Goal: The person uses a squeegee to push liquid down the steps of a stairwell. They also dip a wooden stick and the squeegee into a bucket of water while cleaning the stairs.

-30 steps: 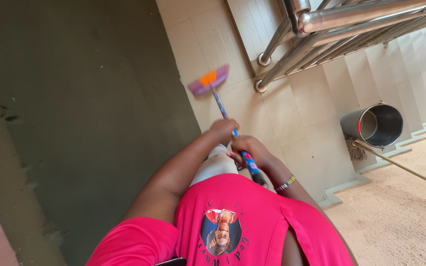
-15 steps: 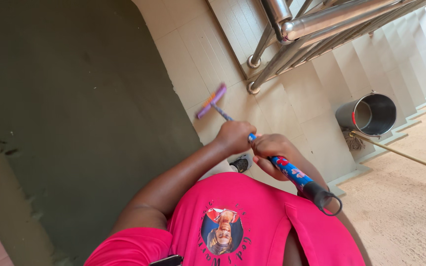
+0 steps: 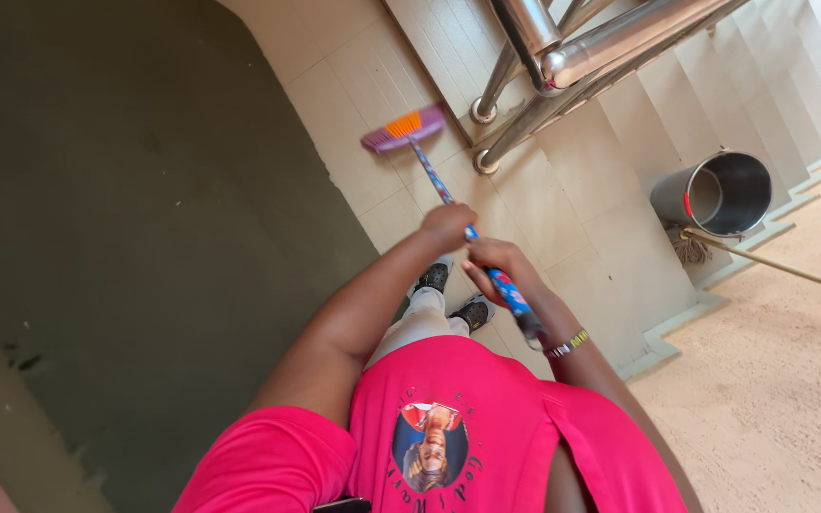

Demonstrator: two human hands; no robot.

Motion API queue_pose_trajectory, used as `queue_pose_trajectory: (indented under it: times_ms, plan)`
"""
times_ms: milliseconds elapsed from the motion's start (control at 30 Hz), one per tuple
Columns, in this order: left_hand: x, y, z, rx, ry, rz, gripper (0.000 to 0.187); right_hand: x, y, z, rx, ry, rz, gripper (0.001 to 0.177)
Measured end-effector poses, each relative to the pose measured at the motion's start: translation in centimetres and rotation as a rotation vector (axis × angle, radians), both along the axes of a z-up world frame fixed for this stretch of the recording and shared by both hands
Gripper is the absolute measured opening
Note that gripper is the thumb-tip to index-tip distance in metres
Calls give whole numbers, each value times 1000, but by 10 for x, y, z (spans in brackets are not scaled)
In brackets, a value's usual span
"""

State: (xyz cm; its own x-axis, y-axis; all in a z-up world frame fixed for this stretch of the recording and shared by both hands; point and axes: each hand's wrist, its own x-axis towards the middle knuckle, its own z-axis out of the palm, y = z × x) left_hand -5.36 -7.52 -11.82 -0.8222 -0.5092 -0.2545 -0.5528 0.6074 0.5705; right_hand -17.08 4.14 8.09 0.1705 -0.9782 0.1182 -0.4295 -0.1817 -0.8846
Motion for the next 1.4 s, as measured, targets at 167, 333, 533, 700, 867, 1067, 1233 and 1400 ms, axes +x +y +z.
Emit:
queue_pose_trajectory:
  times_ms: [167, 333, 533, 700, 867, 1067, 1233, 1400]
  plan:
    - [-21, 37, 63, 131, 25, -109, 35, -15, 36, 41, 66, -38, -96, 11]
    - [-19, 45, 146, 118, 90, -194, 39, -17, 43, 92, 79, -93, -83, 13]
    - [-6, 31, 189, 25, 150, -221, 38, -15, 31, 135, -83, -159, 6, 20]
    - [13, 2, 152, -17, 76, -180, 28, 2, 8, 95, -175, -100, 19, 16]
    - [30, 3, 61, -18, 218, -64, 12, 23, 9, 25, -104, -147, -16, 20]
    - [2, 56, 22, 127, 260, -108, 24, 2, 46, 15, 12, -100, -75, 15]
    - [-29, 98, 80, 376, 220, -132, 30, -21, 86, 55, 69, -157, -115, 15]
    - [-43, 122, 146, 354, 206, -157, 23, -38, 118, 96, -40, -280, -115, 22]
